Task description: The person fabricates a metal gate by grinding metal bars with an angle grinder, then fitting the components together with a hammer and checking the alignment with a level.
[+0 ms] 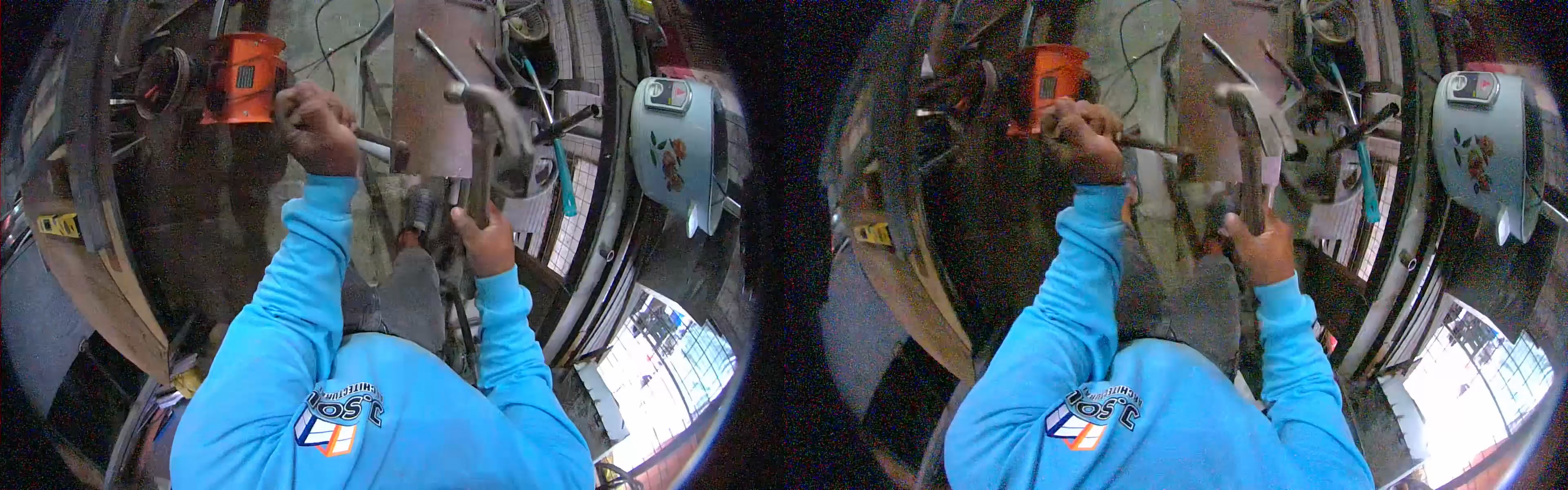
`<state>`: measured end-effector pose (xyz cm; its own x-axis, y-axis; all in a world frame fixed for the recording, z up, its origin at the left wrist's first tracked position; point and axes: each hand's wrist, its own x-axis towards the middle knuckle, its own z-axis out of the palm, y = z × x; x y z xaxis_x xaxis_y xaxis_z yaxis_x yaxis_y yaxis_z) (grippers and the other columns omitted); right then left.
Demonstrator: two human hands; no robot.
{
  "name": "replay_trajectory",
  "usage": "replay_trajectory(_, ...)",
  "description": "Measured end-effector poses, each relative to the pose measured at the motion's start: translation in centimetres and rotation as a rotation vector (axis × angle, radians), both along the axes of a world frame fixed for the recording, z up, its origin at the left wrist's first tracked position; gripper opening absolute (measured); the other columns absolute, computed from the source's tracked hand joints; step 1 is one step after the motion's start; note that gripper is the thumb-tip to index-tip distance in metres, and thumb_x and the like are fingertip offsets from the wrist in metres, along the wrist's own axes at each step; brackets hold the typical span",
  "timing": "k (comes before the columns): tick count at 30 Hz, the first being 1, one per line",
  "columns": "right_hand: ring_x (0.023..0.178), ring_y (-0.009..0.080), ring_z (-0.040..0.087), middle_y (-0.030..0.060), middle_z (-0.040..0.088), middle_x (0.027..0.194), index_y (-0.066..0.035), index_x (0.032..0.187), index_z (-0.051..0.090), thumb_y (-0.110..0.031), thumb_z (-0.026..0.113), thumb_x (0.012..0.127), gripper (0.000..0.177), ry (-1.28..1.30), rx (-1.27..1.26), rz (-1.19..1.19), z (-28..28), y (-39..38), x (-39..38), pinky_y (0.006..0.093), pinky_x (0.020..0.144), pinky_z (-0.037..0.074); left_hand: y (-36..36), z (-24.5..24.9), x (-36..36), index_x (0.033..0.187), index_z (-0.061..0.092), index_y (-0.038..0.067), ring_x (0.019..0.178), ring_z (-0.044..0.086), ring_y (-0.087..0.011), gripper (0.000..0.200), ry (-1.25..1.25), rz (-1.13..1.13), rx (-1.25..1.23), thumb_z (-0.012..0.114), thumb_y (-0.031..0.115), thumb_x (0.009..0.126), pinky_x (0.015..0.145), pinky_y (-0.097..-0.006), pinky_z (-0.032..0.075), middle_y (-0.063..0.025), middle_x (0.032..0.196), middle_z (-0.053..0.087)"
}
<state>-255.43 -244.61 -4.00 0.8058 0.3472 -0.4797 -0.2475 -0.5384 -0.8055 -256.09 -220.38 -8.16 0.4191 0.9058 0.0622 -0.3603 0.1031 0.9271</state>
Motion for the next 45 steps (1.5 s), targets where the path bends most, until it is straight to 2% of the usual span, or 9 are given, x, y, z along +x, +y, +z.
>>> replay_trajectory(4,0.057,0.0235,0.059,0.004,0.06,0.065,-0.001,0.083,0.056,-0.025,0.066,0.086,0.026,-0.127,0.167,-0.068,1.9,0.4,-2.8,0.0391,0.055,0.046,-3.0,0.3,-0.4,0.09,0.04,0.008,0.052,0.042,-0.0095,0.016,-0.06,-0.039,0.168,0.047,0.02,0.097,0.045,-0.0255,0.037,-0.0025,0.065,0.044)
replay_trajectory(8,0.082,0.0415,0.063,0.0247,0.065,0.087,0.003,0.101,0.061,-0.039,0.066,0.083,0.046,-0.196,-0.312,0.258,-8.7,-2.8,-4.8,0.0441,0.072,0.049,-3.5,-0.3,-1.2,0.087,0.042,0.008,0.051,0.041,-0.0092,0.022,-0.137,-0.065,0.183,0.053,0.025,0.096,0.044,-0.0247,0.035,-0.0029,0.064,0.044)
replay_trajectory(11,0.093,0.0421,0.061,0.0266,0.064,0.096,0.003,0.109,0.061,-0.046,0.065,0.081,0.057,0.08,-0.418,0.181,-8.2,-3.2,-3.7,0.0444,0.081,0.047,-4.0,-0.3,-1.1,0.085,0.038,0.011,0.045,0.036,-0.0108,0.025,-0.134,0.004,0.189,0.053,0.028,0.096,0.039,-0.0264,0.031,-0.0032,0.06,0.041)
replay_trajectory(19,0.073,0.0316,0.064,0.0178,0.066,0.081,0.002,0.101,0.063,-0.03,0.071,0.082,0.038,-0.041,-0.124,-0.091,-2.5,-2.4,-4.3,0.0346,0.072,0.05,-4.5,0.3,-1.5,0.079,0.033,0.012,0.041,0.033,-0.0115,0.032,-0.053,0.074,0.156,0.05,0.033,0.097,0.036,-0.0276,0.03,-0.0032,0.053,0.036)
replay_trajectory(24,0.094,0.0386,0.063,0.0232,0.066,0.099,-0.001,0.107,0.062,-0.044,0.065,0.08,0.051,0.077,-0.459,0.322,-8.2,-4.4,-3.4,0.0414,0.083,0.049,-1.9,-0.9,-2.4,0.081,0.041,0.007,0.043,0.039,-0.0099,0.027,-0.044,0.134,0.014,0.047,0.027,0.098,0.04,-0.0269,0.035,-0.0041,0.057,0.045)
replay_trajectory(29,0.095,0.0373,0.062,0.0226,0.066,0.1,-0.001,0.111,0.061,-0.041,0.067,0.078,0.052,0.173,-0.413,0.271,-9.3,-5.5,-3.4,0.0412,0.085,0.048,4.9,-6.3,-6.4,0.078,0.046,0.006,0.05,0.044,-0.0128,0.033,0.422,0.538,-0.099,0.049,0.033,0.096,0.043,-0.0288,0.037,-0.0036,0.063,0.048)
replay_trajectory(32,0.094,0.0374,0.062,0.0223,0.066,0.099,0.0,0.112,0.061,-0.043,0.066,0.078,0.055,0.209,-0.373,0.218,-9.2,-5.4,-3.0,0.0416,0.085,0.047,6.3,-9.0,-11.0,0.094,0.052,0.004,0.051,0.046,-0.0139,0.029,0.665,0.439,-0.348,0.058,0.033,0.092,0.043,-0.0302,0.038,-0.0041,0.069,0.05)
replay_trajectory(38,0.097,0.0378,0.061,0.0224,0.066,0.101,0.001,0.113,0.06,-0.044,0.066,0.078,0.057,0.19,-0.486,0.237,-9.9,-5.5,-3.4,0.0418,0.087,0.047,4.2,-8.7,-16.2,0.084,0.053,0.005,0.051,0.043,-0.0101,0.027,0.77,0.158,-0.443,0.067,0.028,0.087,0.042,-0.0267,0.038,-0.0012,0.064,0.048)
replay_trajectory(45,0.091,0.0384,0.063,0.0207,0.067,0.098,-0.002,0.111,0.061,-0.044,0.065,0.079,0.053,0.042,-0.477,0.273,-9.1,-4.5,-3.6,0.0426,0.083,0.048,7.8,-8.5,-19.3,0.081,0.061,0.004,0.061,0.05,-0.0114,0.032,1.276,-1.001,-0.101,0.068,0.035,0.084,0.055,-0.0303,0.042,-0.0037,0.067,0.054)
